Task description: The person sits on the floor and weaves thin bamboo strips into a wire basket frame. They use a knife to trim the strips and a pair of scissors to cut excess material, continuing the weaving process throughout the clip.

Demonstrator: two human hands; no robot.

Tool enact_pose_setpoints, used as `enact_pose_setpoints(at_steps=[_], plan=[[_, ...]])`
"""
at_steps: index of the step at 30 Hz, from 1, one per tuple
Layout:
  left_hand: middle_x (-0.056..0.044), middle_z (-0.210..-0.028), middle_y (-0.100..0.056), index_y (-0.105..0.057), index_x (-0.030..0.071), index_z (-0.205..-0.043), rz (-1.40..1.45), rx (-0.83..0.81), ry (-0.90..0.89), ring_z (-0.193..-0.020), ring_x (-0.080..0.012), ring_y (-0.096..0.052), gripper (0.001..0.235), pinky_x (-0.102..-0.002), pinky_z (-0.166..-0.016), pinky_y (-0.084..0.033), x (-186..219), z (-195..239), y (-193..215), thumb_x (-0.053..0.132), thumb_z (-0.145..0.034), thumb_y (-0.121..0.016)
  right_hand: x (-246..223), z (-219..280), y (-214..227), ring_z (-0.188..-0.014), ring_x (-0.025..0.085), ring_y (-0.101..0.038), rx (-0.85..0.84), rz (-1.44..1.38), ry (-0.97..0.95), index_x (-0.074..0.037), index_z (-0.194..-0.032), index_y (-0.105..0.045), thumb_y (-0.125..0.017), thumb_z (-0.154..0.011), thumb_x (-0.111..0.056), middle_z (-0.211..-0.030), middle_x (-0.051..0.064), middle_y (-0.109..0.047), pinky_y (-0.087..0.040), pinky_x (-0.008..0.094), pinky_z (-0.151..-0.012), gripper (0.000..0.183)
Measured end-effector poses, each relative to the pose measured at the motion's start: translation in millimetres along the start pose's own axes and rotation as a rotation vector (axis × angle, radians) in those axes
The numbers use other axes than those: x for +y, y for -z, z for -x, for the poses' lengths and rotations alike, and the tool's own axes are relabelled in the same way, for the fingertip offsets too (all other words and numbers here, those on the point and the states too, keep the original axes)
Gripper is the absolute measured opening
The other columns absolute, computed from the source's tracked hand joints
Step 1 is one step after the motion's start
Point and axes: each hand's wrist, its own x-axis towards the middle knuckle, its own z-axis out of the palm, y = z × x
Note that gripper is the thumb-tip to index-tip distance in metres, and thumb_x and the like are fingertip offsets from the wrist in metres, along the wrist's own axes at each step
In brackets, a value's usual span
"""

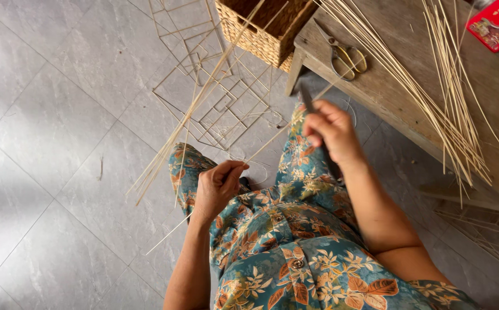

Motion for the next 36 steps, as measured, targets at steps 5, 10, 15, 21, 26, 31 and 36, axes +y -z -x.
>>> enact_pose_setpoints(at_steps=[5,10,15,21,26,31,36], plan=[[-0.003,-0.062,-0.066,-0.079,0.006,-0.101,-0.085,-0.010,0.040,-0.055,-0.0058,-0.058,0.017,-0.027,-0.050,-0.046,-10.2,8.8,23.3,0.015,-0.097,-0.066,-15.4,-12.6,66.8,-0.055,0.007,-0.048,0.289,-0.037,0.027,-0.003,-0.123,-0.066,-0.064,-0.101,-0.012,-0.076,0.003,-0.061,-0.038,0.021,-0.048,0.024],[-0.006,-0.059,-0.065,-0.081,0.009,-0.100,-0.117,0.105,0.124,-0.053,-0.0088,-0.058,0.018,-0.029,-0.050,-0.046,-10.7,5.4,38.5,0.019,-0.097,-0.066,-30.8,-6.7,77.5,-0.062,0.009,-0.053,0.349,-0.007,0.151,-0.001,-0.131,-0.062,-0.063,-0.103,-0.011,-0.081,0.005,-0.064,-0.042,0.022,-0.052,0.030],[-0.003,-0.064,-0.069,-0.078,0.008,-0.104,-0.036,0.066,-0.037,-0.054,-0.0061,-0.062,0.019,-0.027,-0.051,-0.049,8.2,-19.9,6.8,0.021,-0.098,-0.065,-8.0,5.0,-0.9,-0.049,0.006,-0.051,0.035,0.115,-0.131,-0.012,-0.145,-0.051,-0.064,-0.091,-0.016,-0.069,0.004,-0.067,-0.044,0.020,-0.044,0.055],[-0.003,-0.059,-0.064,-0.078,0.007,-0.104,-0.055,-0.001,-0.088,-0.051,-0.0059,-0.059,0.018,-0.027,-0.048,-0.046,25.6,-33.0,-18.1,0.019,-0.099,-0.065,18.7,9.8,-58.9,-0.052,0.006,-0.054,-0.119,0.237,-0.088,-0.003,-0.122,-0.063,-0.065,-0.096,-0.018,-0.072,0.004,-0.068,-0.044,0.020,-0.045,0.030],[-0.003,-0.058,-0.063,-0.078,0.007,-0.102,-0.053,-0.008,-0.069,-0.050,-0.0058,-0.056,0.017,-0.027,-0.047,-0.045,17.4,-22.6,-9.4,0.018,-0.098,-0.066,17.7,-7.9,-19.6,-0.052,0.006,-0.052,-0.024,0.081,-0.041,-0.007,-0.113,-0.068,-0.065,-0.096,-0.016,-0.072,0.004,-0.067,-0.042,0.019,-0.046,0.019],[-0.004,-0.059,-0.065,-0.079,0.007,-0.102,-0.086,-0.045,-0.056,-0.050,-0.0065,-0.056,0.017,-0.027,-0.048,-0.046,-1.3,-10.6,6.1,0.018,-0.097,-0.067,11.2,-21.2,44.5,-0.054,0.007,-0.052,0.198,-0.020,-0.039,-0.006,-0.110,-0.068,-0.065,-0.099,-0.012,-0.075,0.005,-0.066,-0.043,0.022,-0.047,0.013],[-0.005,-0.062,-0.069,-0.079,0.006,-0.102,-0.130,-0.001,-0.063,-0.050,-0.0064,-0.058,0.017,-0.027,-0.048,-0.047,-10.5,-3.8,16.5,0.017,-0.096,-0.067,3.3,-25.6,89.2,-0.056,0.009,-0.053,0.346,-0.102,0.048,-0.005,-0.113,-0.069,-0.065,-0.102,-0.010,-0.078,0.006,-0.066,-0.043,0.022,-0.050,0.012]])
